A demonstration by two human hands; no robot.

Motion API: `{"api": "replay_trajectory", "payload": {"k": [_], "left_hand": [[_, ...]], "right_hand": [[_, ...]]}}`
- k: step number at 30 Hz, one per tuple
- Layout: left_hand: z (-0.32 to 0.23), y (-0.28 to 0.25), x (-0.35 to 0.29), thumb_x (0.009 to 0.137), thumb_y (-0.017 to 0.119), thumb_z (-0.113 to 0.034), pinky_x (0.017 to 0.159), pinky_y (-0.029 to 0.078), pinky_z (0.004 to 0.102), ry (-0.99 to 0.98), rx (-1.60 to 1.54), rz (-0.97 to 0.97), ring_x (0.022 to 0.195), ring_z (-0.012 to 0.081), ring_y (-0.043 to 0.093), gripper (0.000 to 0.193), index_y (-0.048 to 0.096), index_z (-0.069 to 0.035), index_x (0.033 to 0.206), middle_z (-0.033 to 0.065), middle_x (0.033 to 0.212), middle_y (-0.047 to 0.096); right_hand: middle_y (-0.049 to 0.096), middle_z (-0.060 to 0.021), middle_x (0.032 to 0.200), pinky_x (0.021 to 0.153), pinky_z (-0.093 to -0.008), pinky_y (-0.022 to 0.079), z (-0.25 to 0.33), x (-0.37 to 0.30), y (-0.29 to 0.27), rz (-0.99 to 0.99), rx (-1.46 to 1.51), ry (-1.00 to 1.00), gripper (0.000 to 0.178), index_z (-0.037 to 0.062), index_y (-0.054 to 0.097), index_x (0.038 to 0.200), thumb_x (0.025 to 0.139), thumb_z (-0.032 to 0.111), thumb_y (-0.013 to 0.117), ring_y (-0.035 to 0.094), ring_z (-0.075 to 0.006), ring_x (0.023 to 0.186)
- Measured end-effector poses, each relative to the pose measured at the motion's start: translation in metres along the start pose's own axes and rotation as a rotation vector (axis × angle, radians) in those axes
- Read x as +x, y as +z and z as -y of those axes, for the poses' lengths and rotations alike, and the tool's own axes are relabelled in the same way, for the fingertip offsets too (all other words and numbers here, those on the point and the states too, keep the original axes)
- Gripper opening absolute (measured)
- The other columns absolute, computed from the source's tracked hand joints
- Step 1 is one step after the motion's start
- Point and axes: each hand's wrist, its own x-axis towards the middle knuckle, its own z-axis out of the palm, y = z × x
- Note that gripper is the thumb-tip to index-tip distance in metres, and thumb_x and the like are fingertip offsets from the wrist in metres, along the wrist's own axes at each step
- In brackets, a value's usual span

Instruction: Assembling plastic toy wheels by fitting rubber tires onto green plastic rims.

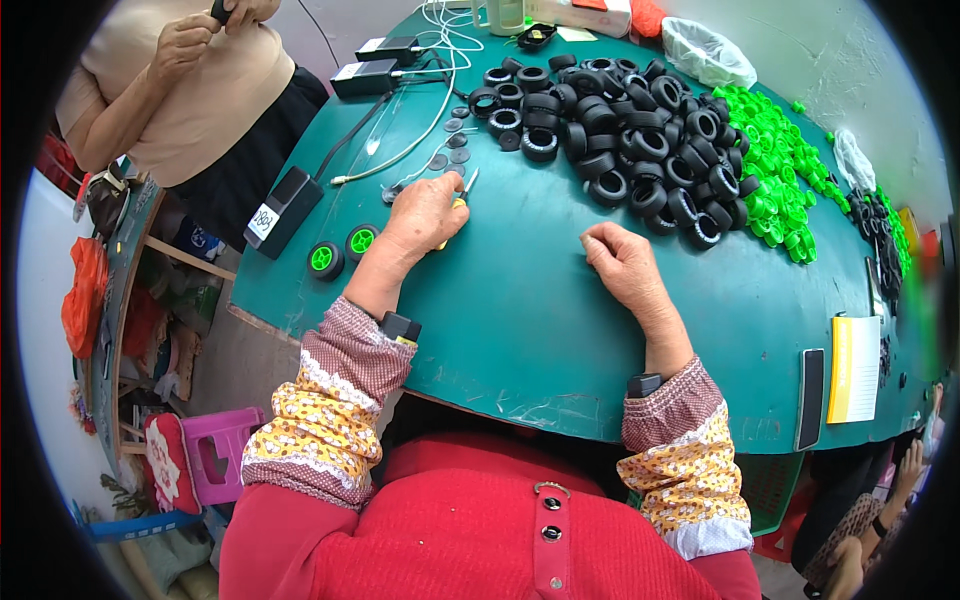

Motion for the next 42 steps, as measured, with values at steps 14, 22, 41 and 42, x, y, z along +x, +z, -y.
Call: {"api": "replay_trajectory", "payload": {"k": [14,22,41,42], "left_hand": [[-0.018,0.011,0.007,0.075,0.06,-0.015,0.055,0.044,0.027,0.062,-0.29,-0.459,0.058,0.0156,0.057,0.015,0.06,-0.001,0.081,0.0091,0.068,0.06],[-0.108,0.049,0.019,0.072,0.061,-0.016,0.079,0.043,0.0372,0.558,-0.189,-0.158,0.094,0.029,0.051,0.039,0.051,-0.005,0.107,0.0139,0.099,0.054],[-0.104,0.059,0.037,0.065,0.066,-0.018,0.075,0.043,0.0353,0.423,-0.223,-0.102,0.088,0.0304,0.051,0.024,0.051,0.001,0.069,0.013,0.095,0.053],[-0.096,0.053,0.035,0.064,0.066,-0.017,0.075,0.043,0.0355,0.399,-0.241,-0.103,0.089,0.0309,0.051,0.024,0.051,0.001,0.07,0.0135,0.096,0.054]], "right_hand": [[0.055,-0.0056,0.061,0.05,-0.0218,0.04,-0.027,0.015,-0.064,-0.792,-0.099,-0.273,0.008,0.0008,0.059,0.079,0.081,0.007,0.054,0.048,-0.0064,0.052],[0.056,-0.0025,0.057,0.048,-0.025,0.04,-0.105,-0.017,-0.146,-1.068,0.044,0.178,0.015,0.0031,0.062,0.083,0.08,0.016,0.055,0.049,-0.0087,0.05],[0.058,-0.0087,0.061,0.055,-0.038,0.044,-0.129,0.025,-0.164,-0.751,-0.55,0.212,0.044,0.0182,0.048,0.117,0.075,0.022,0.059,0.057,-0.0264,0.057],[0.057,-0.0087,0.06,0.055,-0.0379,0.044,-0.129,0.026,-0.165,-0.74,-0.532,0.185,0.043,0.0182,0.048,0.117,0.075,0.023,0.059,0.057,-0.0263,0.057]]}}
